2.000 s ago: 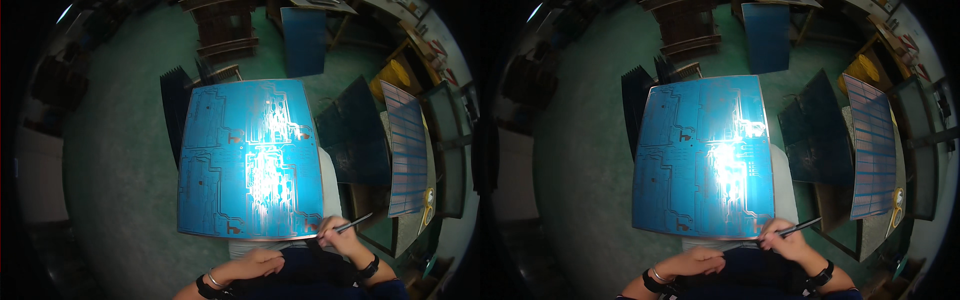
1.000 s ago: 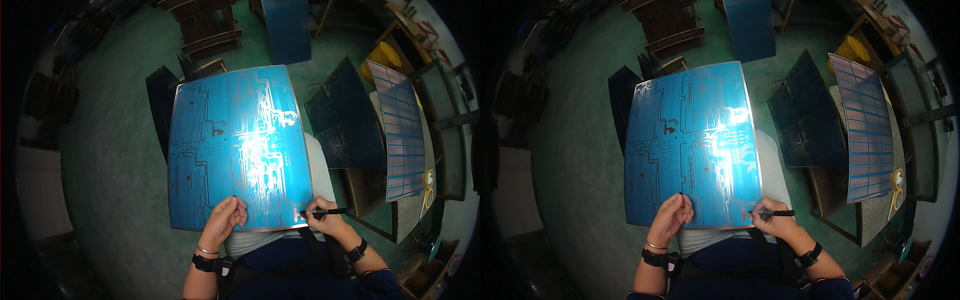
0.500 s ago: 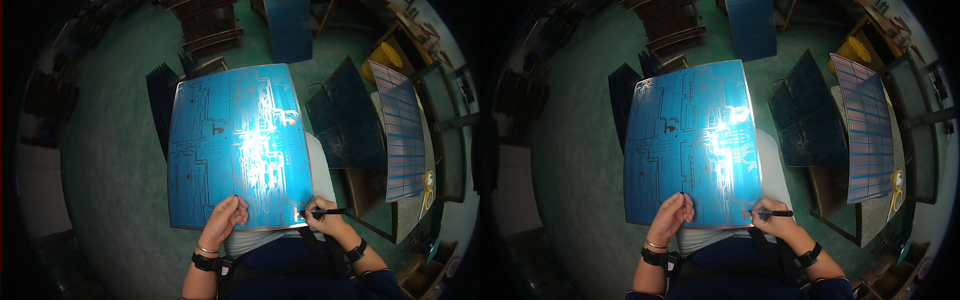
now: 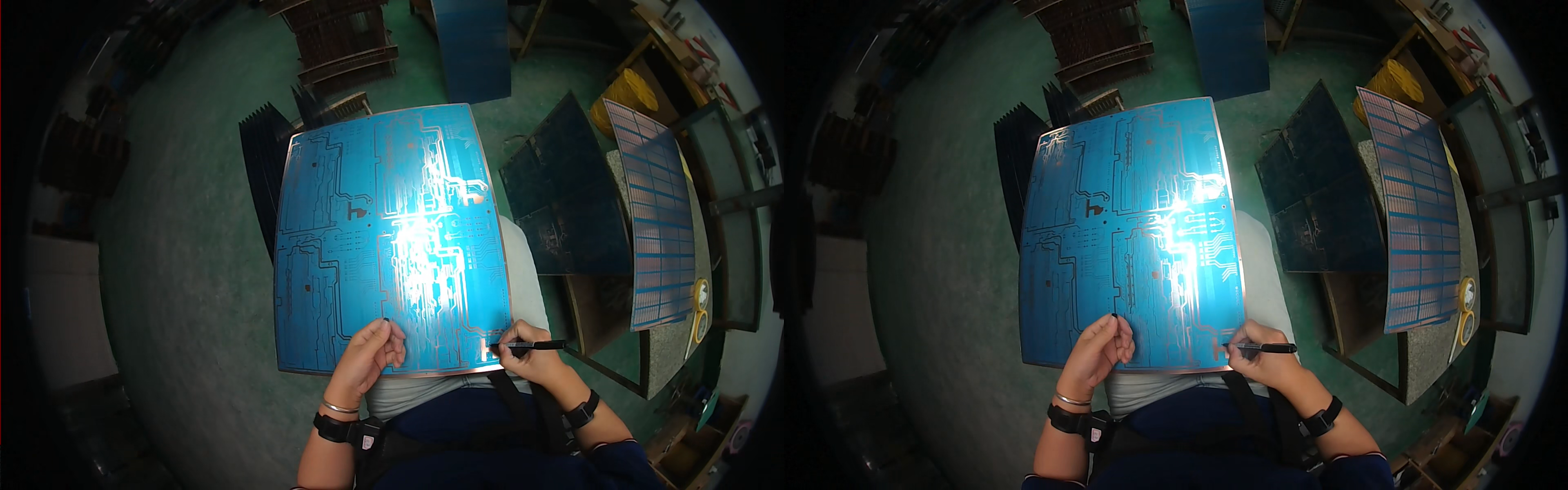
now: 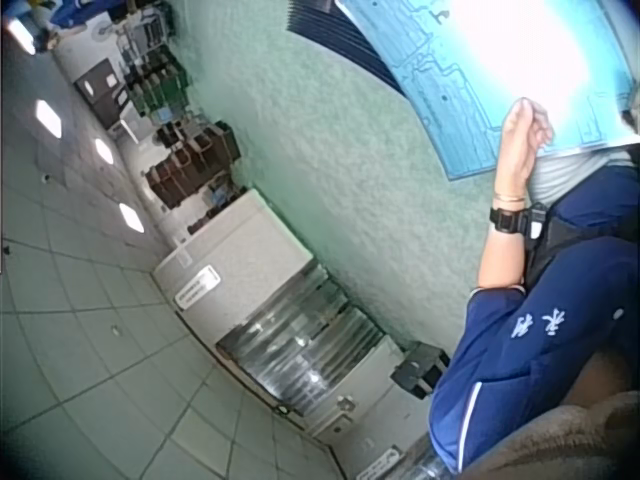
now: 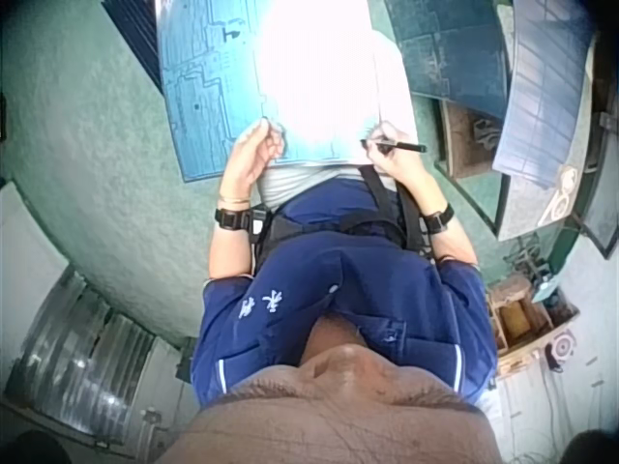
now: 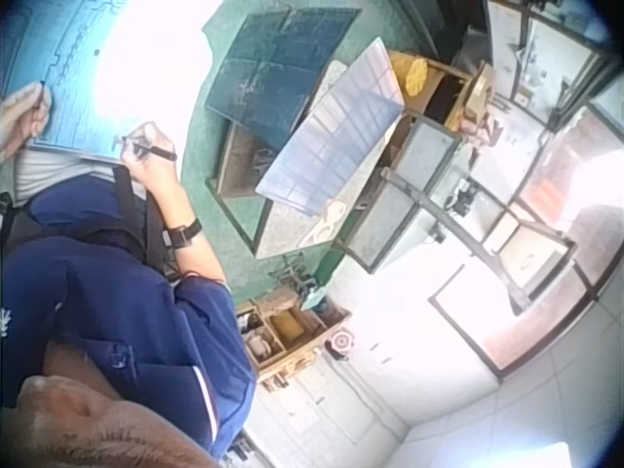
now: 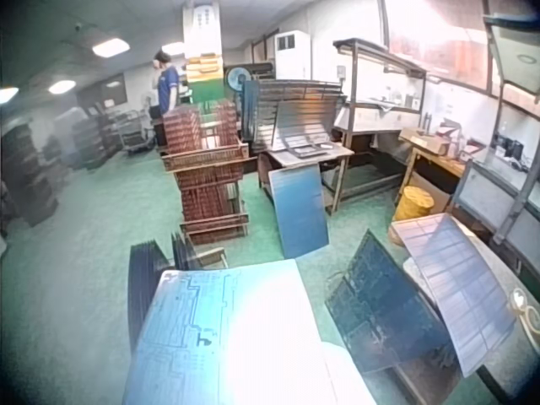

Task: The person is inspecting large blue circuit board panels, marking them with a pen, and placing them into a storage rack.

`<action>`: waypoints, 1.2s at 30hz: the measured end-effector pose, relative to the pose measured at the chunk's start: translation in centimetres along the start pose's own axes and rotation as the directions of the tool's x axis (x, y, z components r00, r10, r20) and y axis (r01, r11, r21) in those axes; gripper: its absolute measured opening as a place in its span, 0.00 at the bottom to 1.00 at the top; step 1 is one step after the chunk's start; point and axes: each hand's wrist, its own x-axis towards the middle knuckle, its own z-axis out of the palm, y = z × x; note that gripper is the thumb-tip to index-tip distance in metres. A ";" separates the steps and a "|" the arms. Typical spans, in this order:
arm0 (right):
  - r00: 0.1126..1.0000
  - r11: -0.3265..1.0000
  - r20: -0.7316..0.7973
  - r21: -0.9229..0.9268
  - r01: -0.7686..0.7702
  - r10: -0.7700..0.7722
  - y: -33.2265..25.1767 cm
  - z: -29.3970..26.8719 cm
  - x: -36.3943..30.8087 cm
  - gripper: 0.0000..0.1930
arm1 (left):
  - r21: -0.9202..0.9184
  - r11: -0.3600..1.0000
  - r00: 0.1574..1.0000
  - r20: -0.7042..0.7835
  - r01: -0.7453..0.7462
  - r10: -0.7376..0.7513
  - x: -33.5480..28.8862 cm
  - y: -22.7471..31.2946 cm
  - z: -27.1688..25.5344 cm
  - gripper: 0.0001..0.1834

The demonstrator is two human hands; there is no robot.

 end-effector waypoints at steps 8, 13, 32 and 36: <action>0.996 0.981 -0.037 0.178 -0.074 0.082 0.6 -0.3 -0.4 0.06 | 0.067 0.998 1.000 0.020 -0.007 0.005 -0.6 0.6 0.6 0.15; 0.984 0.855 -0.048 0.503 -0.124 0.171 -0.3 -1.6 -0.5 0.06 | 0.601 0.797 0.990 0.138 -0.060 -0.029 -1.2 2.0 3.4 0.13; 0.962 0.992 -0.257 -0.066 -0.111 0.091 -0.9 -1.2 -2.6 0.06 | 0.792 0.578 0.962 0.270 -0.194 -0.047 -0.9 2.0 3.8 0.12; 0.959 0.992 -0.280 -0.103 -0.067 0.036 -0.8 -1.0 -2.4 0.07 | 0.783 0.601 0.966 0.249 -0.162 -0.064 -1.0 2.0 3.7 0.12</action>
